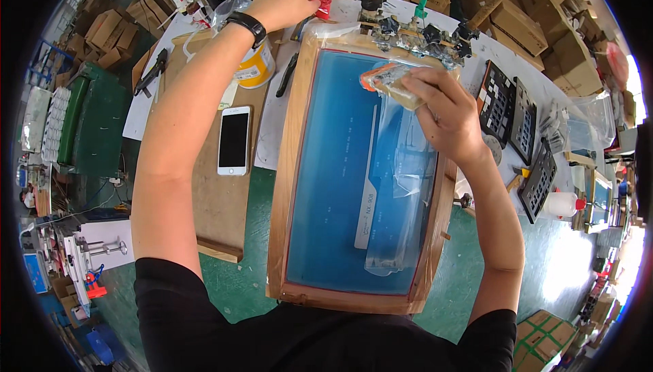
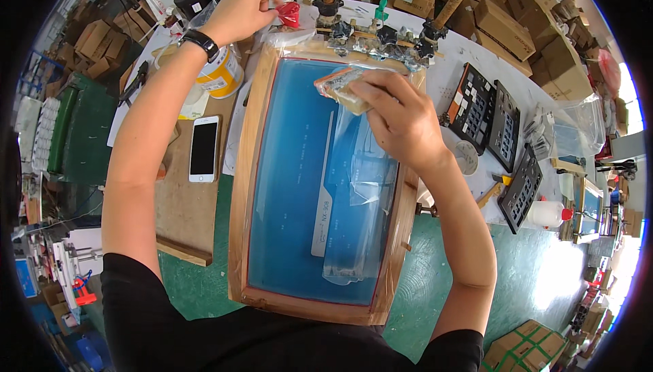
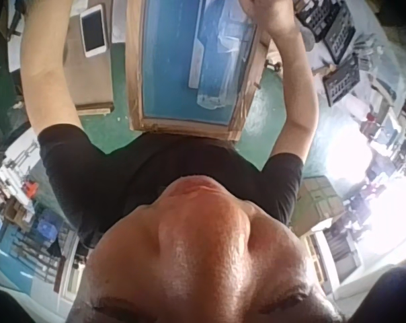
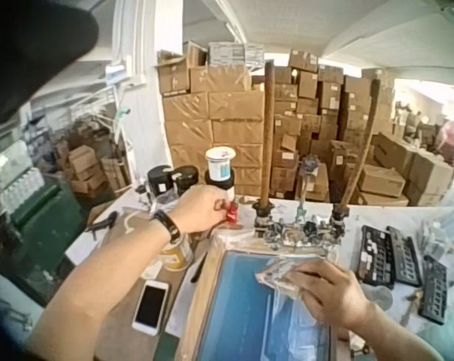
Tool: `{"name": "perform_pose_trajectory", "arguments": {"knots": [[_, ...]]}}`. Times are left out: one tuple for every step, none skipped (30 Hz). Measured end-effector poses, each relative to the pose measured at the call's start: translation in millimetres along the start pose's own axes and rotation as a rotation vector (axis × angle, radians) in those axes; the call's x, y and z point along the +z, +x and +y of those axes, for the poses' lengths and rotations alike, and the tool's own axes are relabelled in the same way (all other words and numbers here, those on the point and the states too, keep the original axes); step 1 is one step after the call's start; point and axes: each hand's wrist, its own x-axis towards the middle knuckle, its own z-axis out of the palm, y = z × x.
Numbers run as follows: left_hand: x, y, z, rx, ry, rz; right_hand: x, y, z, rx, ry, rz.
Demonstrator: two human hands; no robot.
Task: The recorder applies orange ink to a screen printing frame and uses a squeegee to spread it over the design area.
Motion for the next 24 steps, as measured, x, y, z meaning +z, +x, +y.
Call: {"name": "perform_pose_trajectory", "arguments": {"knots": [[-1,-1,0,-0.018,-0.013,-0.041,-1,2,0,0.054,0.029,0.001],[-2,-4,1,-0.019,-0.016,-0.042,-2,3,-1,0.043,0.024,-0.008],[-4,-8,2,-0.037,-0.079,-0.003,-3,5,-1,0.073,0.076,0.001],[-7,-14,4,-0.055,-0.141,0.036,-5,6,0,0.102,0.127,0.011],[-11,-20,7,-0.072,-0.203,0.074,-6,8,1,0.133,0.178,0.020],[-13,-26,11,-0.090,-0.268,0.110,-7,9,1,0.179,0.222,0.013],[-15,-33,16,-0.094,-0.275,0.105,-8,9,3,0.218,0.256,0.033],[-17,-40,21,-0.016,-0.351,0.115,-10,10,5,0.271,0.278,0.040],[-18,-46,25,0.062,-0.426,0.128,-11,11,7,0.267,0.283,0.033],[-18,-50,30,0.140,-0.500,0.140,-11,11,9,0.334,0.339,0.074],[-18,-52,34,0.174,-0.540,0.145,-11,10,10,0.408,0.390,0.124],[-17,-55,37,0.209,-0.579,0.149,-12,9,12,0.407,0.398,0.106],[-15,-51,40,0.254,-0.495,0.160,-12,9,13,0.427,0.450,0.135],[-13,-47,42,0.301,-0.409,0.172,-12,8,15,0.447,0.500,0.167],[-11,-44,44,0.346,-0.324,0.182,-13,7,15,0.468,0.550,0.198],[-9,-43,45,0.391,-0.237,0.194,-13,6,16,0.458,0.596,0.228],[-9,-42,46,0.388,-0.237,0.196,-14,5,16,0.485,0.599,0.226],[-9,-41,46,0.368,-0.244,0.146,-14,4,15,0.387,0.518,0.174],[-10,-40,47,0.350,-0.251,0.096,-14,2,14,0.288,0.436,0.123],[-10,-40,47,0.332,-0.257,0.048,-13,1,13,0.189,0.352,0.074],[-10,-40,48,0.315,-0.262,0.000,-13,-1,11,0.088,0.268,0.026],[-10,-39,49,0.316,-0.259,0.008,-12,-4,8,0.081,0.224,-0.010],[-9,-40,50,0.305,-0.246,-0.003,-9,-6,7,0.020,0.192,-0.025],[-6,-40,52,0.294,-0.234,-0.015,-7,-8,4,0.066,0.175,-0.042]]}}
